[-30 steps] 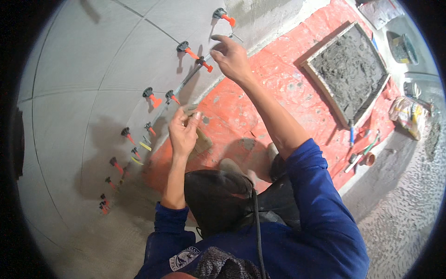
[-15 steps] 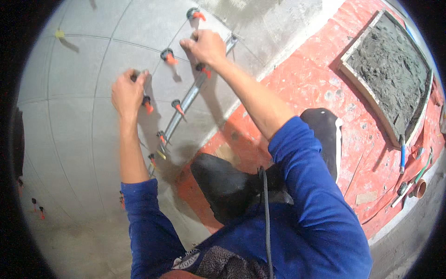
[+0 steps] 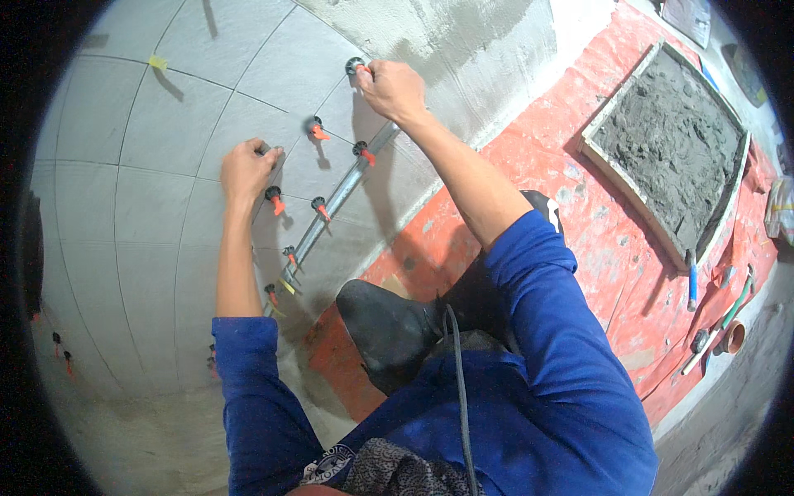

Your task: The person installs wall tiles by placing red tile leveling clips into the grout lines and tightening them to align the tiles. The person then scoops cement with a trowel and spreads it onto a white tile before applying it to the wall.

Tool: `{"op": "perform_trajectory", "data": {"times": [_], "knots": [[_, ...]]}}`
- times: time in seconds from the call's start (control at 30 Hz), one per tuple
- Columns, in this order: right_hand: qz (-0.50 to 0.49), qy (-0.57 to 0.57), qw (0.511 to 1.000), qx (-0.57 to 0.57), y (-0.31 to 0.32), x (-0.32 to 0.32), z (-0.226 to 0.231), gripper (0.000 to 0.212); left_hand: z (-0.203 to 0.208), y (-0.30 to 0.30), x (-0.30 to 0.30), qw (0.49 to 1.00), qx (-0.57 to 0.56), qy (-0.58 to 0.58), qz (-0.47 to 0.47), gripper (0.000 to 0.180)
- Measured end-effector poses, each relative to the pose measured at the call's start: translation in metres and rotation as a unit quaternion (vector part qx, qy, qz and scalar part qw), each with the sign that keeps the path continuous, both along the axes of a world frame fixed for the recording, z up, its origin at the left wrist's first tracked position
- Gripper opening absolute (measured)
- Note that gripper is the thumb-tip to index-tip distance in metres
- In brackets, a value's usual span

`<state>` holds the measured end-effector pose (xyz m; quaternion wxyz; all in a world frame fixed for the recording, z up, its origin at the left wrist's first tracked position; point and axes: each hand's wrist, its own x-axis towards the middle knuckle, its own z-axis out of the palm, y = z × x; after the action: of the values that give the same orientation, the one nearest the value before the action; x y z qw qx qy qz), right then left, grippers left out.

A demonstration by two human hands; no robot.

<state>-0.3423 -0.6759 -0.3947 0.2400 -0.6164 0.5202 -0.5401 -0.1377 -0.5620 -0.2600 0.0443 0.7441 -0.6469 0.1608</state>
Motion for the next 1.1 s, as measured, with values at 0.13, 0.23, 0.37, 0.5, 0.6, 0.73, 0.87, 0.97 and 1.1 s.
{"op": "perform_trajectory", "data": {"times": [0.13,0.23,0.37,0.5,0.6,0.73,0.87,0.97,1.1], "knots": [[0.063,-0.078,0.994,0.034,-0.007,0.002,-0.001,0.042,0.004,-0.003,0.001,0.999,0.025,0.026,0.012,0.03],[0.087,-0.126,0.983,0.105,-0.007,0.005,0.001,0.044,0.005,-0.005,0.006,0.998,0.048,0.044,0.011,0.028],[0.139,-0.24,0.947,0.165,-0.002,0.004,0.009,0.036,0.004,-0.008,0.015,0.997,0.031,0.06,-0.022,0.03],[0.258,-0.509,0.763,0.306,0.002,-0.002,0.019,0.019,0.001,-0.01,0.02,0.996,0.017,0.07,-0.043,0.028],[0.272,-0.465,0.778,0.325,0.001,-0.006,0.025,0.022,0.0,-0.011,0.023,0.995,0.017,0.091,-0.046,0.027],[0.343,-0.504,0.705,0.362,-0.002,-0.01,0.03,0.024,0.001,-0.013,0.025,0.994,0.026,0.097,-0.042,0.026],[0.226,-0.322,0.871,0.295,0.0,-0.008,0.03,0.029,0.003,-0.013,0.024,0.994,0.016,0.091,-0.057,0.026],[0.218,-0.221,0.923,0.228,0.0,-0.008,0.026,0.035,0.006,-0.01,0.02,0.992,0.035,0.111,-0.055,0.026],[0.141,0.006,0.982,0.127,-0.005,-0.01,0.021,0.039,0.013,-0.008,0.016,0.988,0.085,0.131,-0.003,0.025]]}}
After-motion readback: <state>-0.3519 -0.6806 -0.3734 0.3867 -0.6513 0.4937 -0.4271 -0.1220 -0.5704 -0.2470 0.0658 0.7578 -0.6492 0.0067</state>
